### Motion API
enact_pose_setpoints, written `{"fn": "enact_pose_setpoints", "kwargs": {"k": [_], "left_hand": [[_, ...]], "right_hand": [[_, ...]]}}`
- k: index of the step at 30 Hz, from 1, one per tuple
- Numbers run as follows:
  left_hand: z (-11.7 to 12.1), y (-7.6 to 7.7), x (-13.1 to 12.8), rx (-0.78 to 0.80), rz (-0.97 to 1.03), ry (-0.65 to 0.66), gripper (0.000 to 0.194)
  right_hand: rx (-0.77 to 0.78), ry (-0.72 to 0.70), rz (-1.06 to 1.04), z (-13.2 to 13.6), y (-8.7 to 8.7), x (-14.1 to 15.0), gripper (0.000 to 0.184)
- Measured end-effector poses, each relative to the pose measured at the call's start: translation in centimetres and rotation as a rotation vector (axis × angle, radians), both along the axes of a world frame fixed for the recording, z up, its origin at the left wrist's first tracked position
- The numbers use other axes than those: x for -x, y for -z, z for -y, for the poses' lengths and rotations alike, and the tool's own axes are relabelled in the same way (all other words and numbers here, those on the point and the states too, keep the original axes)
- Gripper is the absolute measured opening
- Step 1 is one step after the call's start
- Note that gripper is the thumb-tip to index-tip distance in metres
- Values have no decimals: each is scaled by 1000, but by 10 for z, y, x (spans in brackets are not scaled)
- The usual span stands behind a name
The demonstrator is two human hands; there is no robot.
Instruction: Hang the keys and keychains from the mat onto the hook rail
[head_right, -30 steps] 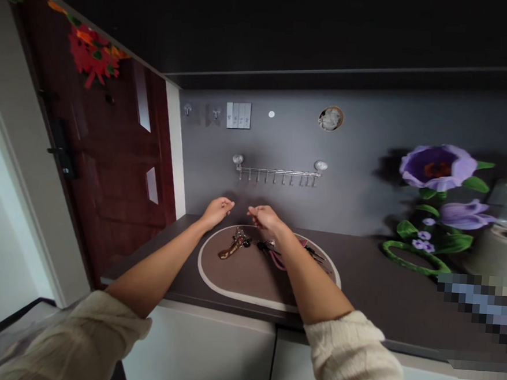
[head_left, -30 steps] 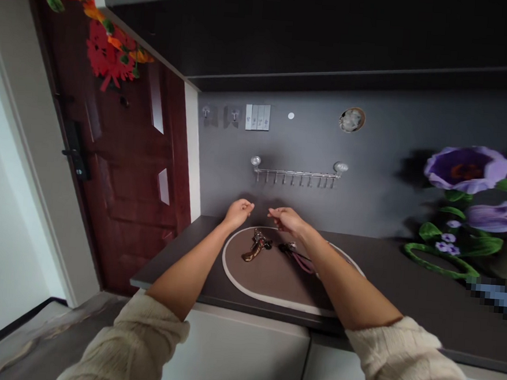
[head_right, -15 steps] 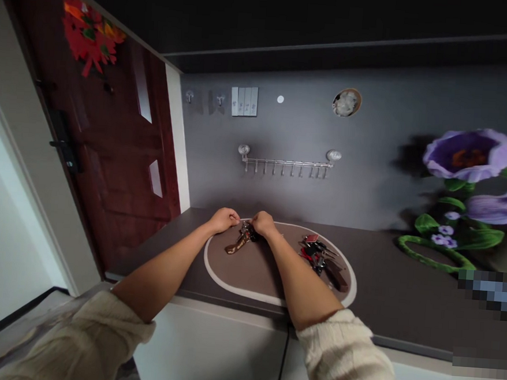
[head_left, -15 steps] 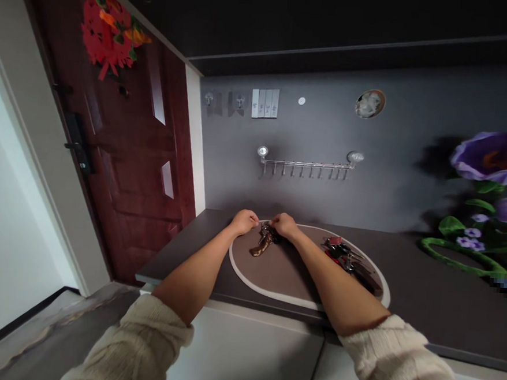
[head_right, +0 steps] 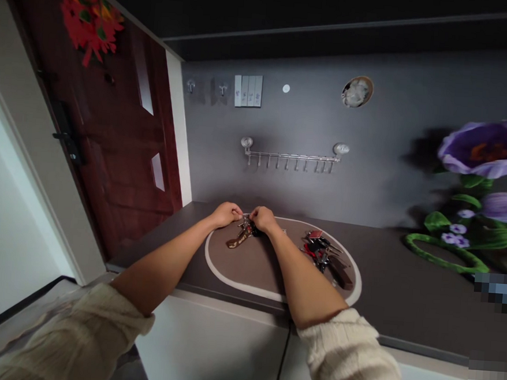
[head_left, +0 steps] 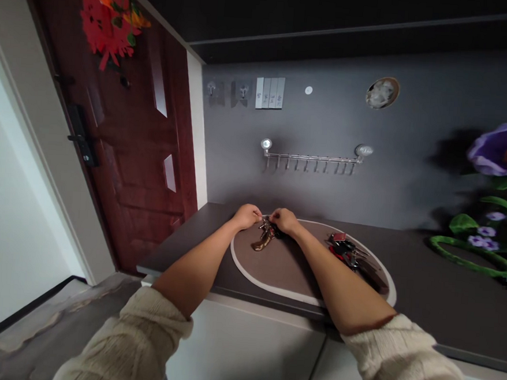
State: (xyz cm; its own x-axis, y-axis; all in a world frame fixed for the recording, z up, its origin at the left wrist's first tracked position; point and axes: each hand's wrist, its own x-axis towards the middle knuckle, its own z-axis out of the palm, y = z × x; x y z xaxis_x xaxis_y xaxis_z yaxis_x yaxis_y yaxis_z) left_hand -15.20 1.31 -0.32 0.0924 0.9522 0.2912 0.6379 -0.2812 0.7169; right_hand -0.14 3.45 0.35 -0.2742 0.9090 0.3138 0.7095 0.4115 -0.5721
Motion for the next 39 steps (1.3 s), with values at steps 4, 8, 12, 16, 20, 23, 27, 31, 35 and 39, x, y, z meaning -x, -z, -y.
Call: {"fn": "enact_pose_setpoints", "kwargs": {"k": [4, 8, 12, 16, 20, 23, 27, 31, 35, 39], "left_hand": [[-1, 1, -1, -40, -2, 6, 11], [-3, 2, -1, -64, 13, 22, 12], [-3, -1, -3, -63, 94, 46, 14], [1, -9, -3, -81, 175, 65, 15], [7, -17, -3, -131, 189, 93, 16], [11, -22, -3, -150, 184, 75, 15], [14, -26, -4, -185, 171, 54, 14], [15, -29, -5, -226, 180, 70, 15], [17, -32, -8, -280, 178, 58, 13], [19, -35, -11, -323, 187, 7, 12]], "right_hand": [[-24, -40, -9, 2, 0, -2, 7], [-54, -85, -58, 4, -2, -3, 7], [-75, -122, -117, 7, -7, -4, 8], [-84, -158, -193, 10, -11, -4, 8], [-78, -171, -274, 11, -14, -3, 7], [-82, -188, -324, 10, -15, -3, 9], [-88, -210, -405, 9, -15, -1, 11], [-48, -261, -529, 10, -17, 0, 11], [-22, -271, -612, 13, -19, 2, 11], [53, -260, -717, 17, -19, 4, 13]]}}
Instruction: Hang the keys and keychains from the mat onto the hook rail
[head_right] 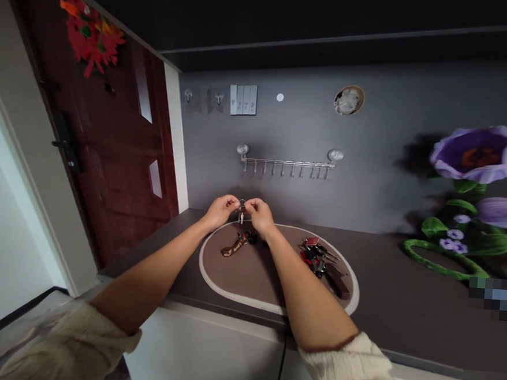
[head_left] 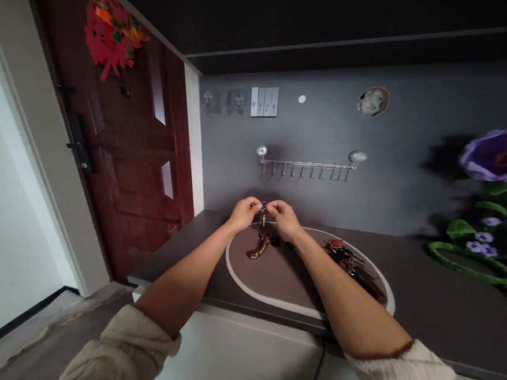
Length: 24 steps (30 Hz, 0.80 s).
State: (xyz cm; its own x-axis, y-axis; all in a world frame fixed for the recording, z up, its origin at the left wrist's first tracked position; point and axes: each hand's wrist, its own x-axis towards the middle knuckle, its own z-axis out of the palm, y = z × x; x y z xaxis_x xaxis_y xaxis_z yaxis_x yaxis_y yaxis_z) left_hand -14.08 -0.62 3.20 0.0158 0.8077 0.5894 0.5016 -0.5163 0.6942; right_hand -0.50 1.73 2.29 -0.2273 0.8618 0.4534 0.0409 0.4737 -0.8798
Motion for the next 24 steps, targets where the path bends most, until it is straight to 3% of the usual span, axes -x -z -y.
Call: {"fn": "enact_pose_setpoints", "kwargs": {"k": [5, 11, 18, 24], "left_hand": [[0, -1, -4, -11, 68, -8, 11], [0, -1, -7, -83, 92, -35, 13], [-6, 0, -3, -258, 53, -152, 16], [-11, 4, 3, -276, 31, -218, 17]], "right_hand": [[56, -32, -48, 4, -2, 3, 19], [-158, 139, 50, 5, -9, 2, 23], [-254, 221, 131, 0, -33, 2, 21], [-144, 189, -3, -13, -54, 8, 17]]}}
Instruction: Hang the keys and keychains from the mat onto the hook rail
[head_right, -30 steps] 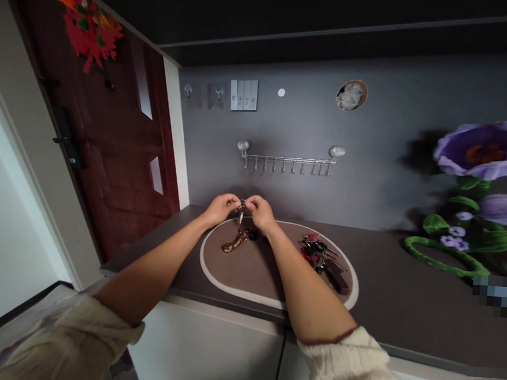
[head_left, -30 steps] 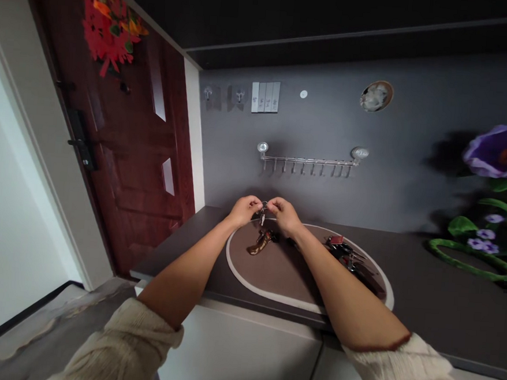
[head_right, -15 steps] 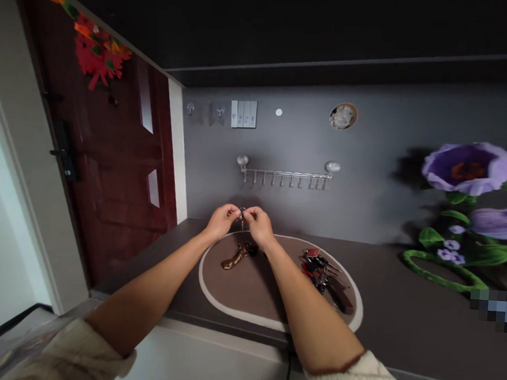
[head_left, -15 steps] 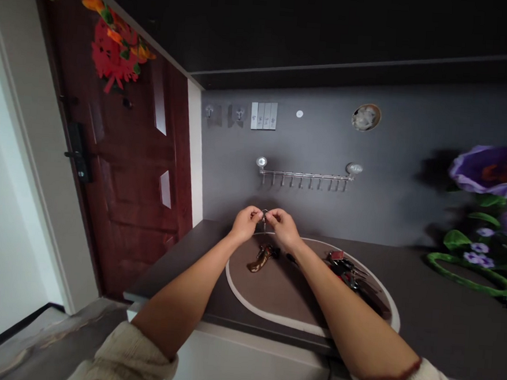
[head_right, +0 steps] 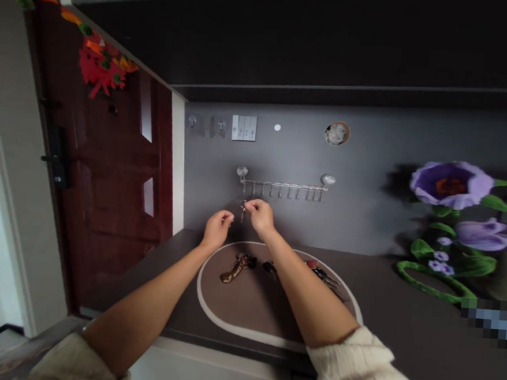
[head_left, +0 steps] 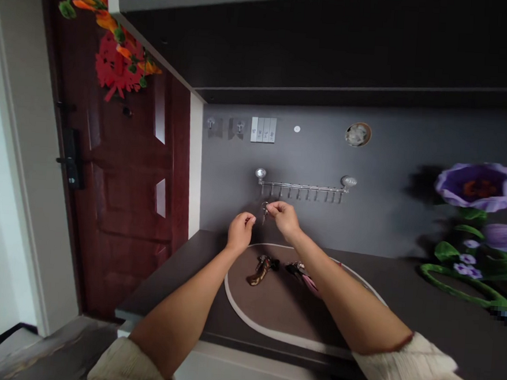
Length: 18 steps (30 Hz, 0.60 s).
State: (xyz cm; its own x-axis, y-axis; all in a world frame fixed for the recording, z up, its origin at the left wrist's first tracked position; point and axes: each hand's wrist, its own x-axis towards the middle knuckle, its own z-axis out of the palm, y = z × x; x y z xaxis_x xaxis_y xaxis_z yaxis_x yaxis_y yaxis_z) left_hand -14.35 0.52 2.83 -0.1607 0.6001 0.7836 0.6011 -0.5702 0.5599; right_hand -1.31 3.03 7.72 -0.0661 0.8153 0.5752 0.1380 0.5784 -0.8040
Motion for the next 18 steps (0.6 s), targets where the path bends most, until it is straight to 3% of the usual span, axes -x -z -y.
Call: {"fn": "enact_pose_setpoints", "kwargs": {"k": [6, 18], "left_hand": [[0, -1, 1, -2, -3, -36, 17], [-3, 0, 4, 21, -9, -83, 16]], "right_hand": [[160, -77, -192, -4, -17, 13, 11], [357, 13, -388, -26, -28, 40, 13]]}}
